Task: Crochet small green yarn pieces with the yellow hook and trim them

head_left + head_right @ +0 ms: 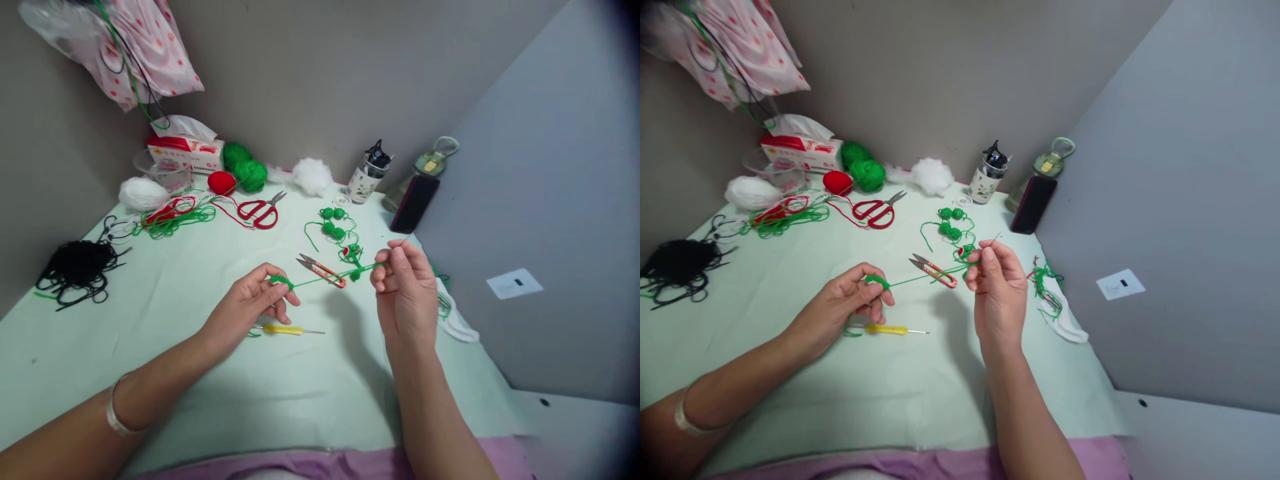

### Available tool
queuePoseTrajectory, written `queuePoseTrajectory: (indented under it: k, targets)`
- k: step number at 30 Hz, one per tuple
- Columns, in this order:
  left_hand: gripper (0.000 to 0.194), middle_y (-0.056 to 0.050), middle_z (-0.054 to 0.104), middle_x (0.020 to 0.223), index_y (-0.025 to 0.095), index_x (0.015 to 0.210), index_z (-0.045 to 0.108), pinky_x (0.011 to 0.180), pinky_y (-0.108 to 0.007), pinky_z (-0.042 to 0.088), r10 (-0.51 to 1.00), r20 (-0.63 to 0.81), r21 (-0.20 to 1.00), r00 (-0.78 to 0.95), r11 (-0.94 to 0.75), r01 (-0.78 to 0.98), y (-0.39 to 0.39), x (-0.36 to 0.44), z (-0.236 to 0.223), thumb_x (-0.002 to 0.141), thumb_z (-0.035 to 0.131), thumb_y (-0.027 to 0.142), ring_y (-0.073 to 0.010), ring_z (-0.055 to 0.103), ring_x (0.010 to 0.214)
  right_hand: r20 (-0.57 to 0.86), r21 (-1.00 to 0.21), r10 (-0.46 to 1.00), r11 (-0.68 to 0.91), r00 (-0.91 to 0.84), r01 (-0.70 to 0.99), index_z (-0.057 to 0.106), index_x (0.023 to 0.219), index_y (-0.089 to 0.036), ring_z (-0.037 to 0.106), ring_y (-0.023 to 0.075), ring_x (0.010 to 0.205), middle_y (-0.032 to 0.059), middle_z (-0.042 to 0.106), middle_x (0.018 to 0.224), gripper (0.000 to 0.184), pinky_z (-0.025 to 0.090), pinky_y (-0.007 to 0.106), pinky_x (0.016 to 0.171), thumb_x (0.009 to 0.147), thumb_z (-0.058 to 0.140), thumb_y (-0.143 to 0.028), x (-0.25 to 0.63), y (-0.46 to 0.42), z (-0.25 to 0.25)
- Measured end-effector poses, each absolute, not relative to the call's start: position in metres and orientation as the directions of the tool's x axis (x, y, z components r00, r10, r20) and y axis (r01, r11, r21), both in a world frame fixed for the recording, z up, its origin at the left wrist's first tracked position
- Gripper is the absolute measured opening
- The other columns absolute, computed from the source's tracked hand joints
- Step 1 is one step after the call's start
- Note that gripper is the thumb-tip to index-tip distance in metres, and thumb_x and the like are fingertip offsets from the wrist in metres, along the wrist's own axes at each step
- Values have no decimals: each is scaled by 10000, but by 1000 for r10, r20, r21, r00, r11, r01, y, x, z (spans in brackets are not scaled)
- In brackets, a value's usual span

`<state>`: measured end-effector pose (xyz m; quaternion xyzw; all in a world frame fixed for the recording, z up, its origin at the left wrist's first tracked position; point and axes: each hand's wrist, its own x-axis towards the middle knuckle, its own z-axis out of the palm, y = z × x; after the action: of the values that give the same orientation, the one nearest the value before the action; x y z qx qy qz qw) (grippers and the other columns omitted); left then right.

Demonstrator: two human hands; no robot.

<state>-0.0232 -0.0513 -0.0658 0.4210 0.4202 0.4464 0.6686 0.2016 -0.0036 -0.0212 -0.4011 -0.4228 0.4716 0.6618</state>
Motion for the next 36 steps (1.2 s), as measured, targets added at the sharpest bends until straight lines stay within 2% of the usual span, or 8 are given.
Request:
queuePoseTrajectory:
  k: [3,5,8,11,16,26,29,36]
  targets:
    - [202,16,723,898,239,1009,633,718,-246,489,958,-173,957,228,218,-191,-51,-24,-65,944,623,430,-115,637,715,229,-924,938,294,262,-244,736,874,-219,530,53,557,-6,655,785,72,392,164,460,844,735,-285,203,-4,-20]
    - [196,23,700,905,245,995,671,789,-250,465,969,-165,968,187,195,-157,-50,-26,-64,924,651,427,-123,636,787,274,-934,936,314,223,-169,749,852,-221,522,59,567,0,653,821,62,396,186,471,858,723,-277,201,-8,-21]
    - [192,27,659,896,253,971,715,826,-252,426,980,-160,979,117,172,-107,-49,-27,-63,869,719,416,-145,610,865,347,-936,938,346,-2,63,777,877,-237,503,80,575,-2,637,787,82,409,236,517,886,696,-248,196,-16,-22]
    - [205,21,642,867,248,971,721,806,-260,408,980,-166,980,106,176,-90,-49,-29,-62,847,738,410,-162,570,859,391,-831,872,472,-295,294,777,942,-232,514,114,620,-1,612,715,126,417,275,584,920,655,-209,188,-25,-25]
    - [182,25,586,812,229,947,695,756,-257,379,984,-135,986,119,146,-85,-48,-29,-59,883,684,399,-160,507,793,357,-674,775,600,-522,431,744,1001,-188,512,139,630,15,570,689,189,404,298,603,978,558,-216,179,-31,-34]
    - [192,27,561,785,215,924,692,743,-260,365,980,-139,988,145,147,-45,-48,-29,-59,897,658,402,-160,493,770,300,-660,782,584,-546,473,722,979,-190,481,120,604,0,561,681,184,384,279,612,986,541,-218,179,-34,-40]
    - [191,25,567,771,209,921,703,730,-261,367,978,-143,989,151,148,-26,-47,-29,-60,887,672,393,-159,491,756,273,-710,814,530,-513,463,725,962,-196,483,109,594,-2,573,692,170,370,264,582,975,557,-216,177,-36,-40]
    - [164,17,642,757,205,869,738,713,-262,406,977,-166,974,132,184,-134,-50,-25,-60,827,747,363,-156,536,737,168,-874,886,336,-432,351,729,894,-203,516,108,601,19,662,775,159,374,253,552,952,586,-240,167,-38,-37]
